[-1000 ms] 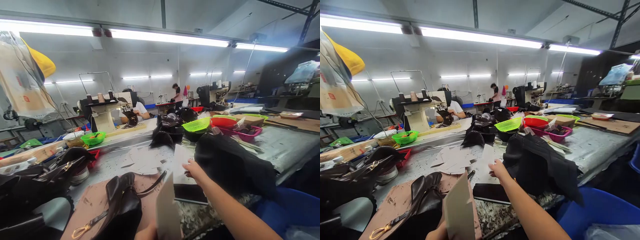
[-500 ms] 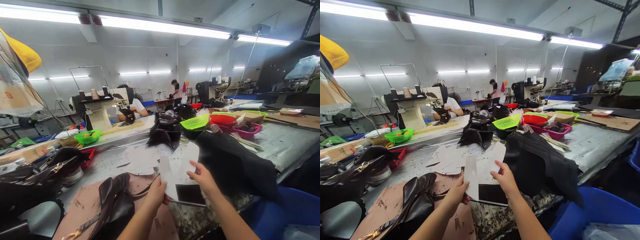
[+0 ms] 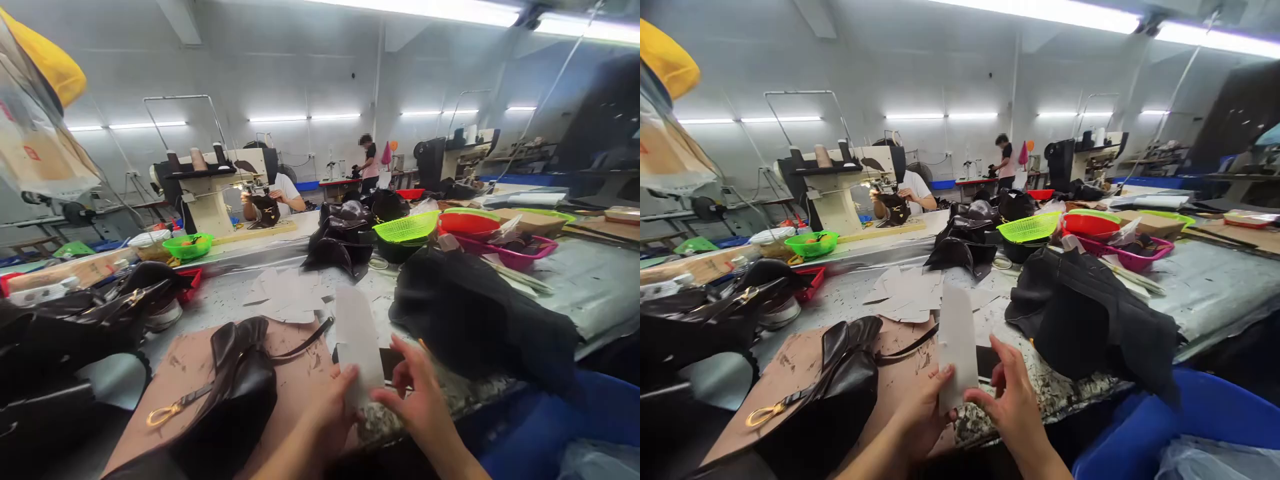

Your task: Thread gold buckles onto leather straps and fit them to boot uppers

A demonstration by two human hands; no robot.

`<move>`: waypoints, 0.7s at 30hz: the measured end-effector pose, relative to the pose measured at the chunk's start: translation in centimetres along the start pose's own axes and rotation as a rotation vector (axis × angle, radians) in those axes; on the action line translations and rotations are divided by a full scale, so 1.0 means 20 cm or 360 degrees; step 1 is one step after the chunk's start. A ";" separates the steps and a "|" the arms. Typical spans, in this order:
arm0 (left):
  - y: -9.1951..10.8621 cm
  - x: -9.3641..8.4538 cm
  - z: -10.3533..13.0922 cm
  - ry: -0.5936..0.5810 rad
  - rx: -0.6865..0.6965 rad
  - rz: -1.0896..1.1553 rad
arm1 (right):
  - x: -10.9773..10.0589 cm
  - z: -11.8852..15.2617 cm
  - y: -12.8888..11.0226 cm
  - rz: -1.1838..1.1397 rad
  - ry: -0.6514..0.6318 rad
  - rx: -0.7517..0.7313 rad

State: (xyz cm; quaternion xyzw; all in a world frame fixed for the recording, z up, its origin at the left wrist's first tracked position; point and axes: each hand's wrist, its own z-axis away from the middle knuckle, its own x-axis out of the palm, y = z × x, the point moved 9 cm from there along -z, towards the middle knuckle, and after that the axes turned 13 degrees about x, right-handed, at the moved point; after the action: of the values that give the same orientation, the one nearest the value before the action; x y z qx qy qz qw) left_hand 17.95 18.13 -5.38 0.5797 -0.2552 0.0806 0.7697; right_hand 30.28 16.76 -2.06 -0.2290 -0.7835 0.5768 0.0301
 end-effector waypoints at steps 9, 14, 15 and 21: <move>0.36 0.01 0.46 -0.0141 0.1683 -0.2446 | 0.15 0.24 -0.07 -0.0216 -0.0453 0.0211; 0.30 -0.03 0.70 -0.0135 0.2284 -0.3014 | 0.37 0.35 0.09 -0.0565 -0.0755 0.1193; 0.31 -0.08 0.71 -0.0149 0.2177 -0.2929 | 0.38 0.34 0.10 -0.0535 -0.0704 0.1176; 0.25 -0.52 0.56 0.0144 0.0730 -0.2904 | 0.41 0.25 -0.03 0.0808 -0.0385 0.0090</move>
State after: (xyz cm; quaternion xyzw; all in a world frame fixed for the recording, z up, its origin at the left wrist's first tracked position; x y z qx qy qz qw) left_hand 3.61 11.15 -3.92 0.6893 0.3498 -0.4827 0.4117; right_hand 21.26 15.37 -4.84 -0.3464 -0.6826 0.6107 -0.2028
